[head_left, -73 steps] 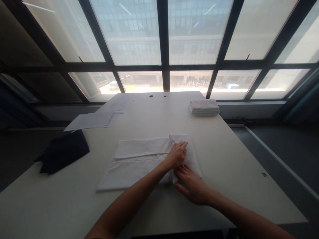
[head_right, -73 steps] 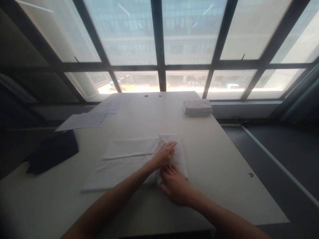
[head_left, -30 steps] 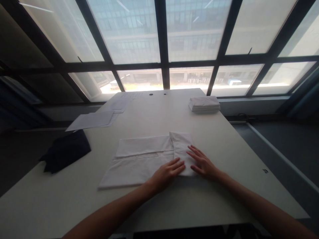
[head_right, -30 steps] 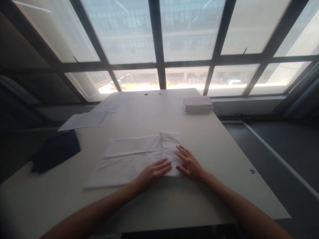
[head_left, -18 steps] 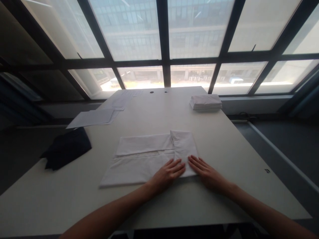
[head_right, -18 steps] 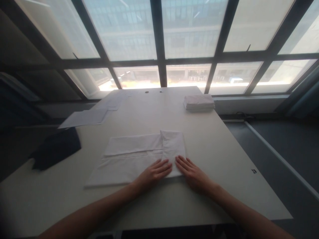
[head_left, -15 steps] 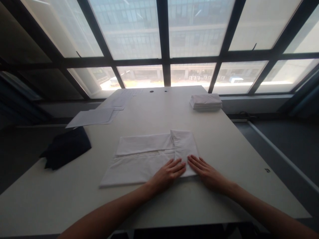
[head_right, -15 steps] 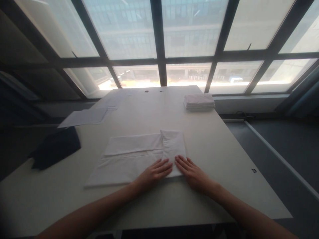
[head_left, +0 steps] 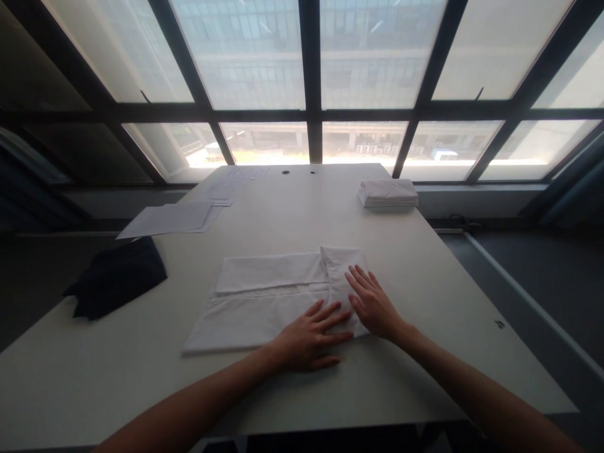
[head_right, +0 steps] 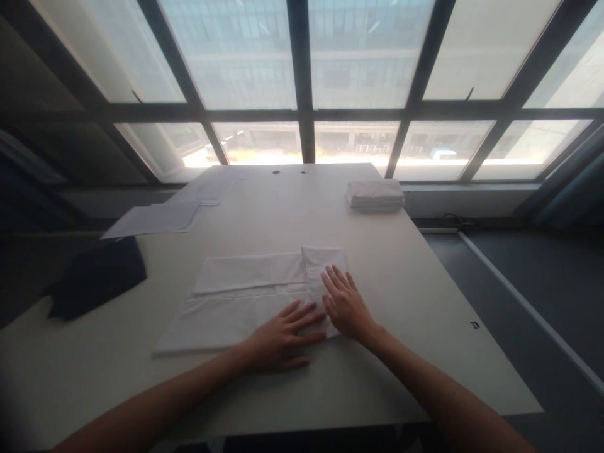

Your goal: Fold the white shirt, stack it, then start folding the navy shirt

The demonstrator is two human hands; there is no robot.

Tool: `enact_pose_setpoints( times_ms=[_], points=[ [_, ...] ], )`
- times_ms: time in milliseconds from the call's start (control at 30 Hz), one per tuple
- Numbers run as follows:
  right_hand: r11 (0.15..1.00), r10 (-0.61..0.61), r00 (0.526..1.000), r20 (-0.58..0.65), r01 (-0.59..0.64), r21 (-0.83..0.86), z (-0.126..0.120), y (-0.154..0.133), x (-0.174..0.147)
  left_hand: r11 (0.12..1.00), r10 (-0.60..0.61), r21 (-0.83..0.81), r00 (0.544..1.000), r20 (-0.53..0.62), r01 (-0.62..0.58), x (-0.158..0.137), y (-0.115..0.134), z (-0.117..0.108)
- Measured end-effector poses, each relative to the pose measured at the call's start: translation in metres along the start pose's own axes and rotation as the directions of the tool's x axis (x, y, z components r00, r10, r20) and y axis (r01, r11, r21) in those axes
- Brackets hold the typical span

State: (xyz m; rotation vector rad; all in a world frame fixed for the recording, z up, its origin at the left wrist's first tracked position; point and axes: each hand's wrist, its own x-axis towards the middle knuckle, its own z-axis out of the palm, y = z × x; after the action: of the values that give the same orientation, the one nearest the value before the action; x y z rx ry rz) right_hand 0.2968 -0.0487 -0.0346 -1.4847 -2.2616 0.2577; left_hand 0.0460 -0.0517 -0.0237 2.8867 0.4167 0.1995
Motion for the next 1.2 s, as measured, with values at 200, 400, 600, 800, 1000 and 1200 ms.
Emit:
enact_pose_setpoints(
  times_ms=[200,400,600,800,1000,1200],
  points=[
    [0.922,0.378,0.924,0.062,-0.369,-0.117,0.039,-0.014,0.096,1.000,0.002,-0.012,1.000,0.001,-0.002,0.000,0.000,-0.001],
    [0.959,0.245,0.958,0.146,-0.217,-0.183,0.048,0.006,0.119,0.994,-0.023,-0.111,0.999,-0.034,0.019,-0.001,0.007,-0.003],
    [0.984,0.084,0.984,0.158,-0.057,-0.171,0.051,0.014,0.114,0.920,-0.359,-0.311,0.828,-0.430,0.237,0.053,-0.023,-0.022],
    [0.992,-0.104,0.980,0.170,0.115,-0.060,0.052,0.027,0.119,0.745,-0.667,-0.364,0.645,-0.373,0.559,0.117,-0.102,-0.002],
    [0.993,0.082,0.991,0.104,-0.072,-0.096,0.048,0.026,0.099,0.787,-0.615,-0.151,0.748,-0.248,0.597,0.103,-0.121,0.023],
    [0.936,0.296,0.948,0.121,-0.262,-0.233,0.022,0.069,0.074,0.788,-0.596,0.027,0.773,-0.217,0.615,0.101,-0.114,0.020]
  ],
)
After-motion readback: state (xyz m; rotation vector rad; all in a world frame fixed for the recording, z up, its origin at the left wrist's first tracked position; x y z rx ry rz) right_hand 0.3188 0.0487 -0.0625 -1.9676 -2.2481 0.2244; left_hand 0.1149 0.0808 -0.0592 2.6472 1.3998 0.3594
